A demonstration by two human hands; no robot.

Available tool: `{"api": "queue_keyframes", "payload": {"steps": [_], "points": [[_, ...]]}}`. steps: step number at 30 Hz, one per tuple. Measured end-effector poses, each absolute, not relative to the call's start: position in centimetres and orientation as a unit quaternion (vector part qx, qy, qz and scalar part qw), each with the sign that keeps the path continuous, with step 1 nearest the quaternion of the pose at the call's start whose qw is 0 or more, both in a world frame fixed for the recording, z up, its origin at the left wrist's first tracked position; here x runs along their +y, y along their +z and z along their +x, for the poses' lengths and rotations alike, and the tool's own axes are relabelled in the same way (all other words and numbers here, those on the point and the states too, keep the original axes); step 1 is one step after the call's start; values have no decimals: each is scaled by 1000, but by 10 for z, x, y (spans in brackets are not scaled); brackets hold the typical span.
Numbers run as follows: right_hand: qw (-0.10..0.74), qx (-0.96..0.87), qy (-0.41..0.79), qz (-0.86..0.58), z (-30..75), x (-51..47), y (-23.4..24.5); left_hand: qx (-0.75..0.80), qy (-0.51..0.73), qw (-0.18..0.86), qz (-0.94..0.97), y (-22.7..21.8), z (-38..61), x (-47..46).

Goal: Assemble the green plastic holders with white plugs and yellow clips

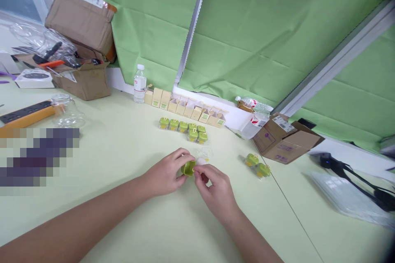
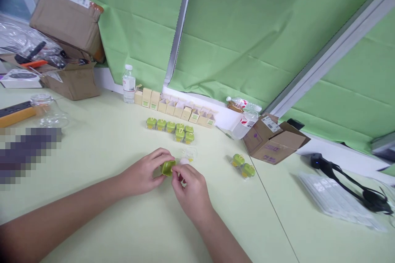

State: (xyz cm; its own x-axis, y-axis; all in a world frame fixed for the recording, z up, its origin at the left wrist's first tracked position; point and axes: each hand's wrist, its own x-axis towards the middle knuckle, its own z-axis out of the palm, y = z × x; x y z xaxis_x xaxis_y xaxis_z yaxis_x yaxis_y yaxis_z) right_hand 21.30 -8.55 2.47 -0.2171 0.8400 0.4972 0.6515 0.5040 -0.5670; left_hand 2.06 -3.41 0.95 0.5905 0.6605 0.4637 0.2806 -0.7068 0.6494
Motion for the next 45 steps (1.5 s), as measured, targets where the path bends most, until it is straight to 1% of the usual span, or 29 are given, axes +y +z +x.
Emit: {"api": "queue_keyframes", "payload": {"steps": [6, 12, 21, 32, 34, 40, 43, 45], "points": [[396, -747, 105, -523, 211, -86, 22, 280, 358, 238, 859, 7, 25, -37], [413, -748, 85, -513, 209, -85, 19, 285, 357, 211, 864, 6, 29, -39], [414, -722, 66, -551, 206, -86, 17, 259, 360, 158, 882, 3, 37, -48], [381, -715, 104, -577, 206, -84, 22, 251, 366, 115, 889, -2, 38, -48], [388, -714, 104, -573, 206, -84, 21, 246, 368, 114, 889, -2, 39, -48], [445, -687, 79, -568, 204, -86, 16, 250, 397, 149, 871, 0, 40, -52], [445, -694, 69, -562, 204, -86, 17, 248, 401, 160, 867, 1, 40, -53], [427, -704, 70, -563, 206, -86, 20, 244, 403, 160, 867, 0, 39, -53]]}}
